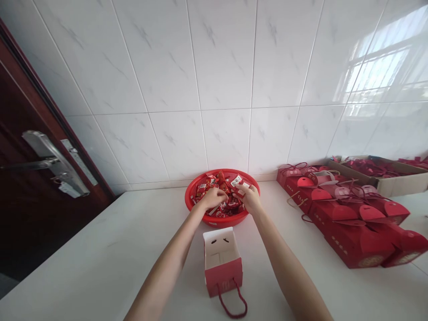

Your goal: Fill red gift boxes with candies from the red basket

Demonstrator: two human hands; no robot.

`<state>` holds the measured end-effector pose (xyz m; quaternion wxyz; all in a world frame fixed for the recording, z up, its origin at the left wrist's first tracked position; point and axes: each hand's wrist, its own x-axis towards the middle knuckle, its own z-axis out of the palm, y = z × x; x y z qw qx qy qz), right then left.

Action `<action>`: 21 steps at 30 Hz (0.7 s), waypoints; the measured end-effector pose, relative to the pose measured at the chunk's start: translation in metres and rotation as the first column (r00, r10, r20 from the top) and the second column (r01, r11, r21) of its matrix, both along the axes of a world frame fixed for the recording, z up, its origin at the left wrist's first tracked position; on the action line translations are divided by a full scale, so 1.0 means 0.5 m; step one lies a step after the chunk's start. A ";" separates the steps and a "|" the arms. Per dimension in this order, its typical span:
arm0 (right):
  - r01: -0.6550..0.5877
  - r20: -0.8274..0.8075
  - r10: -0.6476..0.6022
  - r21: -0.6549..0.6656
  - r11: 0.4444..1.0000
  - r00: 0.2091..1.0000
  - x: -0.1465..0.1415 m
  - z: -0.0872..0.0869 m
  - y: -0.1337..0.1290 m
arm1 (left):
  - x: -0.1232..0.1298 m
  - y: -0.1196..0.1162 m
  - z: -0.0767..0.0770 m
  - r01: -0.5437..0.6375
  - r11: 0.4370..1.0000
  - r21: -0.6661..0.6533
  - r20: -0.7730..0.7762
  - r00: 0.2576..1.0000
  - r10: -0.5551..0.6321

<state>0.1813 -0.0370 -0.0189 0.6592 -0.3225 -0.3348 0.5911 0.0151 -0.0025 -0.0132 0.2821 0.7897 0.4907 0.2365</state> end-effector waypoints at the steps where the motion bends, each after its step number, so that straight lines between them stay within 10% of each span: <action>1: -0.016 -0.018 0.016 -0.001 1.000 1.000 0.003 0.000 0.001 | 0.001 -0.001 -0.003 0.030 0.999 -0.036 -0.052 0.998 -0.032; 21: -0.201 -0.277 0.199 0.020 0.979 0.940 0.031 0.000 0.005 | 0.025 0.004 -0.027 0.218 0.958 -0.187 -0.335 0.902 -0.270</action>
